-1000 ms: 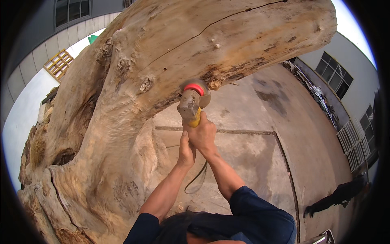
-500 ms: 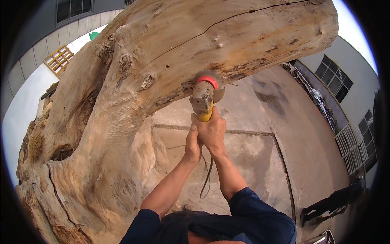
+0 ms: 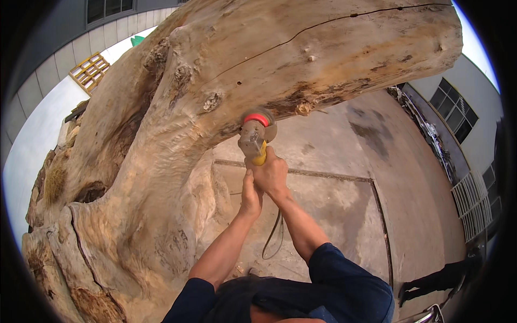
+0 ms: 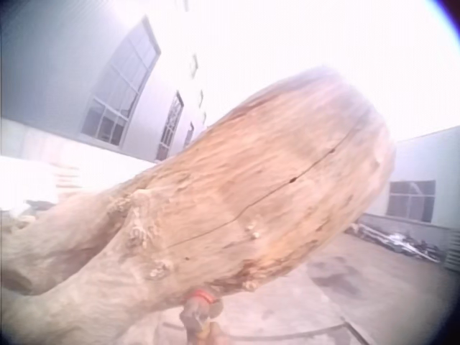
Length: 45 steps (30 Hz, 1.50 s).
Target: The person uses a handheld angle grinder with a wire brush to grind and smooth the surface of a large log. They move the tool along the wood's contours, removing rough material and creating a smoother finish.
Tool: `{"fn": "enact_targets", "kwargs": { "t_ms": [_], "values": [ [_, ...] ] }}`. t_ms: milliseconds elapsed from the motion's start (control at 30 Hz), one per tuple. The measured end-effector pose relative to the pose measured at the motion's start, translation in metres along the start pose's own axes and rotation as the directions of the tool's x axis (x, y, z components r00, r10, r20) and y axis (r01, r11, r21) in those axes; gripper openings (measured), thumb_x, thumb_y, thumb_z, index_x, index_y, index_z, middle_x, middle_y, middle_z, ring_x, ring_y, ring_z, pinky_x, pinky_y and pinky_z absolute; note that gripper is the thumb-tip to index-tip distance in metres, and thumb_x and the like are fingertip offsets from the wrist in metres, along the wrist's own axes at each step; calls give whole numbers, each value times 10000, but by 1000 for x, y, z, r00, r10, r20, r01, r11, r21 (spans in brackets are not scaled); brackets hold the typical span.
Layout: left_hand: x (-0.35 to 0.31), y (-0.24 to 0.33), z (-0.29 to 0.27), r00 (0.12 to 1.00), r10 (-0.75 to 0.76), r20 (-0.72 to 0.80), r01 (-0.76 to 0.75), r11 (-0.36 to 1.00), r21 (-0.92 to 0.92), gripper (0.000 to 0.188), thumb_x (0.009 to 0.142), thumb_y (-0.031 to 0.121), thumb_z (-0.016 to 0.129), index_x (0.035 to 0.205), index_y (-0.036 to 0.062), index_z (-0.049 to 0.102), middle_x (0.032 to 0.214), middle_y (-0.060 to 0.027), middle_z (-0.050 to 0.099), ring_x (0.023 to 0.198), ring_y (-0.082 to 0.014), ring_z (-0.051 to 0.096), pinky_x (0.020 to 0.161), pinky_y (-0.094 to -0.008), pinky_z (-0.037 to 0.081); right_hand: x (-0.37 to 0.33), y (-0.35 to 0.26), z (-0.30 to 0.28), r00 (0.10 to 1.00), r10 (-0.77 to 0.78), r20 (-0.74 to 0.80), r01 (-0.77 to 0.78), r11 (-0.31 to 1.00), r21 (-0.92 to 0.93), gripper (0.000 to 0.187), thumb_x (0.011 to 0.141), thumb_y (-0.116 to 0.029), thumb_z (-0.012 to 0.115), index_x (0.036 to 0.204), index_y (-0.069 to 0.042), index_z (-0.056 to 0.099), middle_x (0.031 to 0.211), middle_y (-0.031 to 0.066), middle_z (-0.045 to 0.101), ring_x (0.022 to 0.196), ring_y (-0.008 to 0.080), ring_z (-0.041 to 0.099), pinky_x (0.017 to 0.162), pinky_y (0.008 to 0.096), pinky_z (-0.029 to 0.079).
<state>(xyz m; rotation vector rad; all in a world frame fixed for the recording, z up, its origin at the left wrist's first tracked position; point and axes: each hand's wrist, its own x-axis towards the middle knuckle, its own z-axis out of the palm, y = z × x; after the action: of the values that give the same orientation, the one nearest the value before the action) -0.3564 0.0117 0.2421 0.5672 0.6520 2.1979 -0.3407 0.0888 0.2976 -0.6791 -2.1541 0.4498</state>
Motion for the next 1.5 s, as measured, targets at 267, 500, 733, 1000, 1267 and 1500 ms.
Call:
{"fn": "enact_targets", "kwargs": {
  "t_ms": [267, 500, 733, 1000, 1267, 1500],
  "values": [
    [-4, 10, 9, 995, 32, -96, -42, 994, -104, 722, 1087, 569, 331, 1586, 48, 319, 1586, -78, 402, 1494, -198, 356, 1229, -383, 281, -2, -22, -5, 999, 17, 30, -16, 999, -30, 354, 795, -281, 803, 939, -31, 599, 678, 234, 682, 626, 451, 685, 591, 530, 543],
    [8, 22, 26, 999, 23, -49, -27, 996, -81, 678, 1085, 555, 345, 1552, 64, 377, 1529, -54, 461, 1459, -180, 388, 1213, -369, 297, 12, -35, -17, 997, 73, -9, -73, 997, -3, 400, 795, -340, 799, 949, -14, 626, 722, 239, 709, 660, 444, 704, 651, 511, 559],
    [1, -26, -33, 973, 25, -231, -65, 984, -169, 685, 1073, 583, 342, 1565, 108, 370, 1517, -48, 470, 1447, -193, 420, 1184, -397, 364, -12, 4, 31, 951, 17, 308, 17, 994, -107, 401, 831, -338, 756, 1021, -16, 612, 778, 271, 717, 724, 475, 709, 705, 546, 566],
    [-7, -32, -26, 965, 25, -261, -45, 996, -71, 697, 1086, 583, 335, 1576, 88, 350, 1566, -59, 431, 1469, -189, 390, 1210, -388, 317, -19, 25, 35, 975, -104, 197, 110, 994, -16, 388, 808, -319, 806, 977, -43, 592, 720, 211, 705, 645, 451, 689, 615, 548, 539],
    [0, -31, -25, 958, -4, -287, -52, 981, -185, 627, 1084, 562, 344, 1524, 123, 424, 1498, -16, 493, 1415, -158, 440, 1188, -370, 338, -15, 19, 35, 969, -28, 244, 46, 997, -65, 401, 813, -364, 787, 968, -38, 614, 721, 248, 700, 663, 461, 693, 627, 541, 544],
    [8, -6, -39, 967, 10, -256, -50, 987, -150, 617, 1078, 576, 350, 1475, 120, 471, 1448, -14, 530, 1367, -158, 481, 1157, -358, 373, -9, -7, 49, 975, 52, 216, -32, 995, -95, 408, 814, -357, 787, 998, -31, 624, 731, 255, 704, 685, 469, 698, 661, 546, 558]
  ]
}}
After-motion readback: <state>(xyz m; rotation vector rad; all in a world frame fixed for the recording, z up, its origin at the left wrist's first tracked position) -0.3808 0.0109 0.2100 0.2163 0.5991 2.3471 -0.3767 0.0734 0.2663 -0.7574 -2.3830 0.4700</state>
